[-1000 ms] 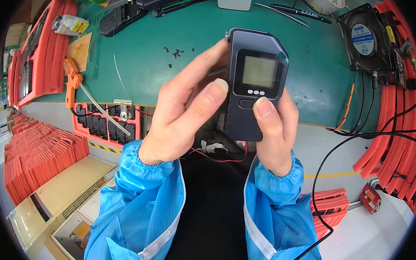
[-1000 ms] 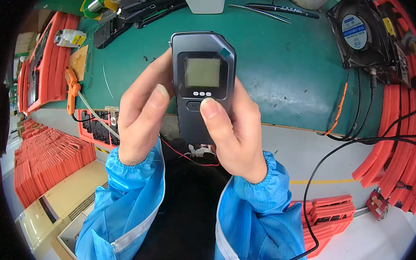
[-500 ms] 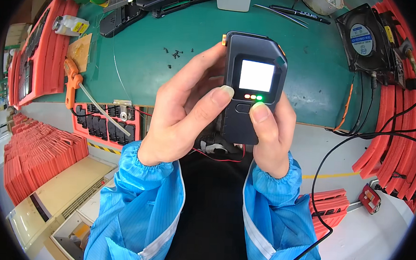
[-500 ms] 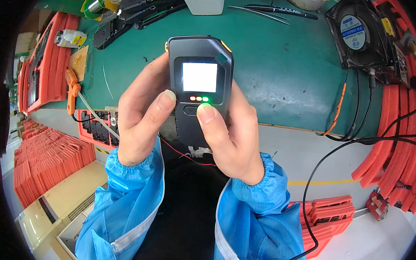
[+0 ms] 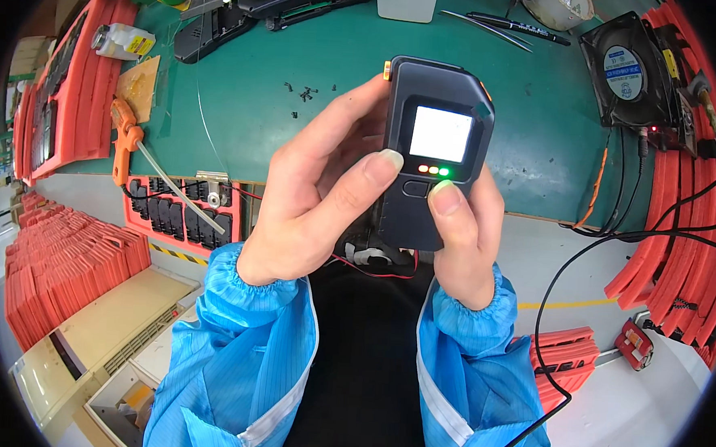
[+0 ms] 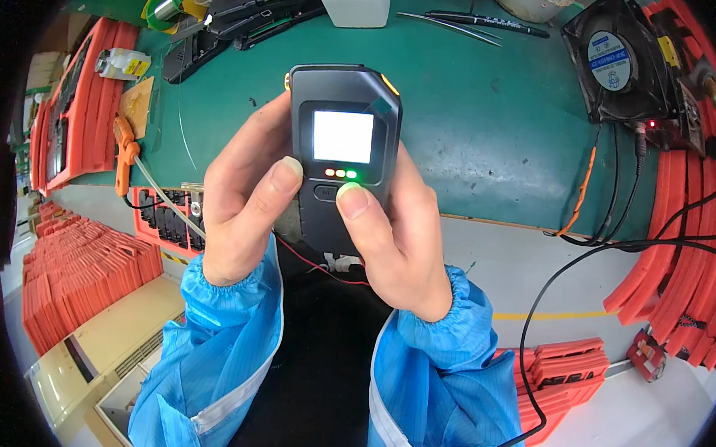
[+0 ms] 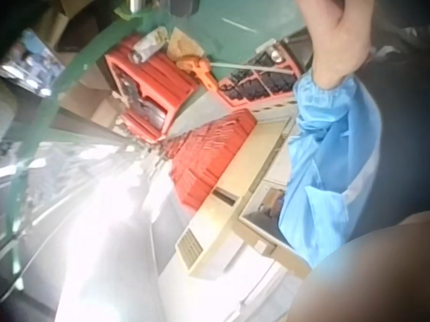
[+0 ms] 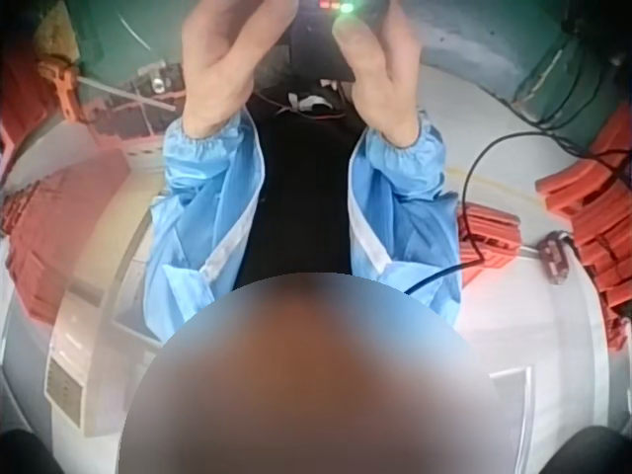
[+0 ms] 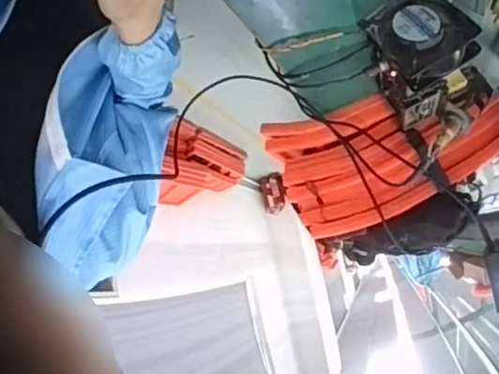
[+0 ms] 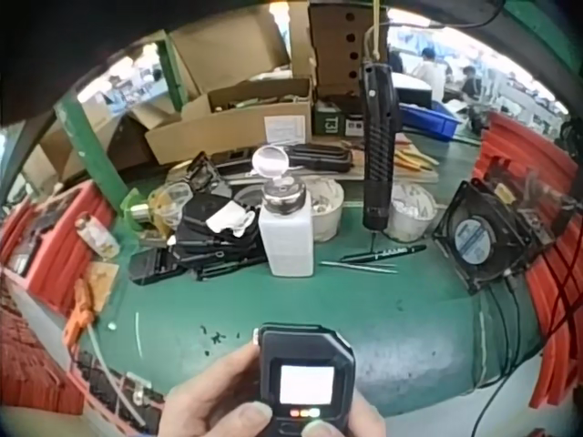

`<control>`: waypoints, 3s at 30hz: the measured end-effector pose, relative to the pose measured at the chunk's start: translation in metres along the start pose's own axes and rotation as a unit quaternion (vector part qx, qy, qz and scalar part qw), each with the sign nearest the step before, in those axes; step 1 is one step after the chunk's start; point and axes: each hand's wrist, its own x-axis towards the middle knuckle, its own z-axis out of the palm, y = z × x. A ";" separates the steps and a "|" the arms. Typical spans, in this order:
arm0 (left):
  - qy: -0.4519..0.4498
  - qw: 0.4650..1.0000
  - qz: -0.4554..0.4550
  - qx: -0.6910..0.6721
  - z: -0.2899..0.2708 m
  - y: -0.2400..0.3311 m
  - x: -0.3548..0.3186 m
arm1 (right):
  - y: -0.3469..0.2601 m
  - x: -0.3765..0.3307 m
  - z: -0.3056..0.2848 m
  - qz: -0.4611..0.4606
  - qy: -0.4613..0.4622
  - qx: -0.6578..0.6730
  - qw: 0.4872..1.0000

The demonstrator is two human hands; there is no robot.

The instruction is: Disassemble an electronic handheld device, clean the internal circuit board, and reassemble it using an electric screwdriver.

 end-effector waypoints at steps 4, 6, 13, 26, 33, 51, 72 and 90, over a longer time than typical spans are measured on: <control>0.016 1.000 -0.015 -0.022 0.003 0.000 -0.001 | 0.002 0.001 -0.002 -0.021 -0.032 -0.110 0.993; 0.026 0.995 -0.064 -0.072 0.008 0.001 0.000 | -0.006 -0.001 0.000 0.052 -0.074 -0.159 0.983; -0.033 0.970 -0.017 0.239 0.013 0.010 -0.012 | 0.008 -0.018 -0.026 -0.068 -0.286 -0.309 0.905; -0.088 0.960 0.080 0.254 0.017 0.010 -0.016 | 0.038 -0.058 -0.016 0.093 -0.011 -0.132 0.987; -0.017 0.997 0.049 0.049 -0.005 -0.004 -0.008 | 0.019 -0.042 -0.064 0.277 -0.180 -0.290 0.898; -0.019 0.954 0.070 0.292 -0.001 -0.018 0.015 | -0.082 0.096 -0.052 -0.216 0.248 -0.247 0.911; 0.023 0.865 0.209 0.455 -0.003 -0.042 0.009 | -0.077 0.127 0.021 -0.322 -0.017 -0.015 0.946; 0.195 0.888 0.193 0.369 -0.028 -0.025 -0.014 | -0.051 0.114 0.030 -0.285 -0.140 0.142 0.937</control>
